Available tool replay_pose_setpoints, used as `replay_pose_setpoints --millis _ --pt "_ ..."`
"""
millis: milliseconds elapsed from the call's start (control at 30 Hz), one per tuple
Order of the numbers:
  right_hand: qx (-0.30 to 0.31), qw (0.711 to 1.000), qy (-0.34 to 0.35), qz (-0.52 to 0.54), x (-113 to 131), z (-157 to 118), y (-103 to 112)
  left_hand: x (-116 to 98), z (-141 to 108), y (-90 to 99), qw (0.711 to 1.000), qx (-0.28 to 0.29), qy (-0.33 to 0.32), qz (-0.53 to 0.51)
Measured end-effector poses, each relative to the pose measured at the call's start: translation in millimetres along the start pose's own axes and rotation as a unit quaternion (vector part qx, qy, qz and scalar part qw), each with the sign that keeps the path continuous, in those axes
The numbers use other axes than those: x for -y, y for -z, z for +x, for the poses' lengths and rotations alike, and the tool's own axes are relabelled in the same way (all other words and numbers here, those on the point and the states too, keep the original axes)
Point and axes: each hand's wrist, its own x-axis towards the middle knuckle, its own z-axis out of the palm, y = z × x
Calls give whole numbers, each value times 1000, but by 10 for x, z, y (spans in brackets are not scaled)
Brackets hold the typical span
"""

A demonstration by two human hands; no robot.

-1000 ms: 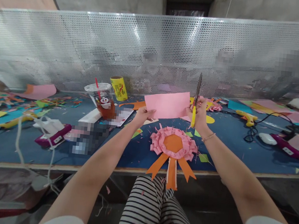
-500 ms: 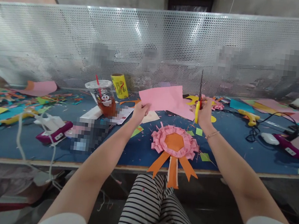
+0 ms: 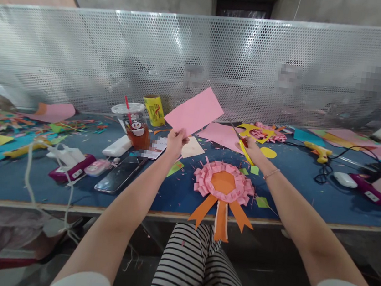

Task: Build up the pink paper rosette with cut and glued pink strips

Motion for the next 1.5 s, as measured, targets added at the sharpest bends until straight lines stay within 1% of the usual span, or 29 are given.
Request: replay_pose_setpoints --millis 100,200,500,733,867,967,1100,1167,1233,1333,1500 --pt "26 998 -27 -45 30 -41 -48 -21 -32 -33 1000 16 0 -7" --pt "41 998 -24 -36 56 -64 -70 -30 -67 -64 999 31 12 -4" --pt "32 999 -9 2 61 -41 -100 -9 -137 -93 995 100 30 -1" --pt "22 998 -38 50 -34 38 -153 -9 -150 -107 993 110 30 12" --pt "19 996 -52 63 -75 81 -182 -31 -166 -125 994 104 33 18" --pt "23 996 -41 71 -105 106 -199 -44 -173 -137 995 93 40 10" --pt "30 996 -54 57 -133 140 -211 -43 -169 -140 995 86 43 2" --pt "40 996 -62 49 -127 137 -206 -37 -166 -138 995 91 39 0" --pt "44 996 -51 52 -102 113 -193 -29 -164 -135 995 97 36 -3" --pt "34 997 -36 65 -41 59 -171 -19 -162 -132 994 102 34 -3" --pt "32 997 -40 65 46 -1 -142 -18 -156 -128 993 112 36 -9"
